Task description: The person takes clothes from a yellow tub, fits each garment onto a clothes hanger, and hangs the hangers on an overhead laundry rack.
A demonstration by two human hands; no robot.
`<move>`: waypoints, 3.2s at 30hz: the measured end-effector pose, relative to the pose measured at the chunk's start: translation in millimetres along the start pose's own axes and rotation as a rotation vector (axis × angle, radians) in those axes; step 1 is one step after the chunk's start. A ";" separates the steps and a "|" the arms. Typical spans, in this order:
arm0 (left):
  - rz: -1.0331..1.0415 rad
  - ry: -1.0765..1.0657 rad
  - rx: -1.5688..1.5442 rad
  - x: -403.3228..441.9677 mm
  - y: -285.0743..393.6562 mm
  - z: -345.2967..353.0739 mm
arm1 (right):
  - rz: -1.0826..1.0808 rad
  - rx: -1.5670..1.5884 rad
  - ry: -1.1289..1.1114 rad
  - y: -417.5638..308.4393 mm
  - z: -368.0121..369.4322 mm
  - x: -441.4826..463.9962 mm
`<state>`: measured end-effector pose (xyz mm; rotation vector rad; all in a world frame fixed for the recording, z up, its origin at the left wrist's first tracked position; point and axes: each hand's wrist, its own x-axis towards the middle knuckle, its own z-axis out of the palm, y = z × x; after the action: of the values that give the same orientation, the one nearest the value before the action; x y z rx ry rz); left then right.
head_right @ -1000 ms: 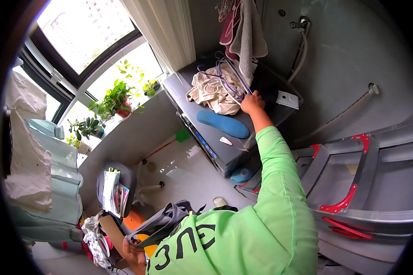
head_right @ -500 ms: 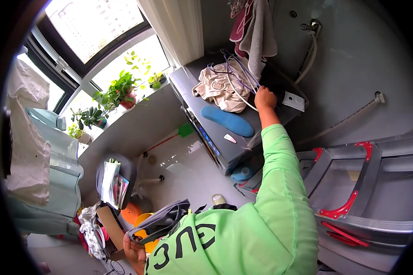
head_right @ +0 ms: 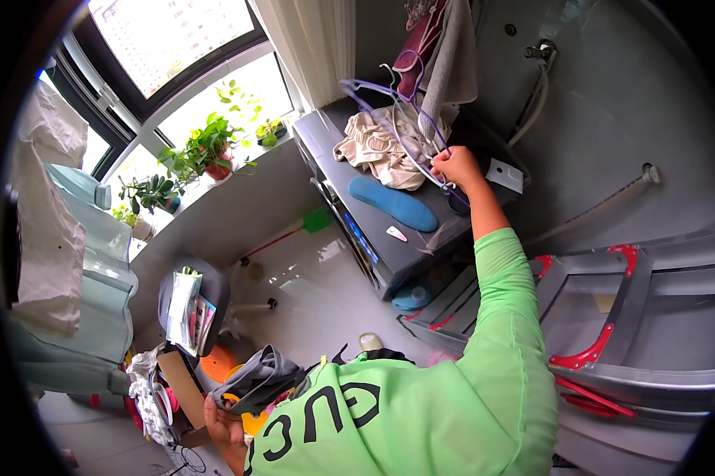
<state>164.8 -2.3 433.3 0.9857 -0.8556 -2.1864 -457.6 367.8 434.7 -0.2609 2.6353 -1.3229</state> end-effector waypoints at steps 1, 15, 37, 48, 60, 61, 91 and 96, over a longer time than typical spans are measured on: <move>-0.004 -0.008 0.000 0.1 0.2 0.4 | 0.117 0.216 -0.147 -2.1 0.5 -3.4; -0.012 -0.003 0.030 -7.0 -5.3 1.1 | -0.090 -0.632 0.499 55.7 62.0 -24.4; 0.099 -0.116 0.048 5.7 34.7 7.0 | 0.113 0.352 -0.081 -2.3 41.3 -49.1; 0.080 -0.164 0.028 5.9 44.3 -7.7 | -0.570 -0.302 0.355 -7.7 106.4 -114.0; 0.218 -0.197 0.062 27.0 146.6 2.8 | -0.895 0.195 -0.381 -128.5 147.1 -244.1; 0.230 -0.190 0.055 18.2 156.7 14.8 | -0.922 0.187 -0.424 -133.6 148.5 -249.3; 0.920 -0.428 1.903 -27.0 231.8 67.7 | -1.307 0.325 -0.139 -218.4 206.3 -262.0; 0.928 -0.437 1.677 -29.9 219.6 80.0 | -1.216 0.386 -0.115 -220.3 201.6 -253.7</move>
<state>171.1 -92.4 650.9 0.3862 -2.7397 -0.5146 -147.3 142.2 514.6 -1.9739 1.9571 -1.9140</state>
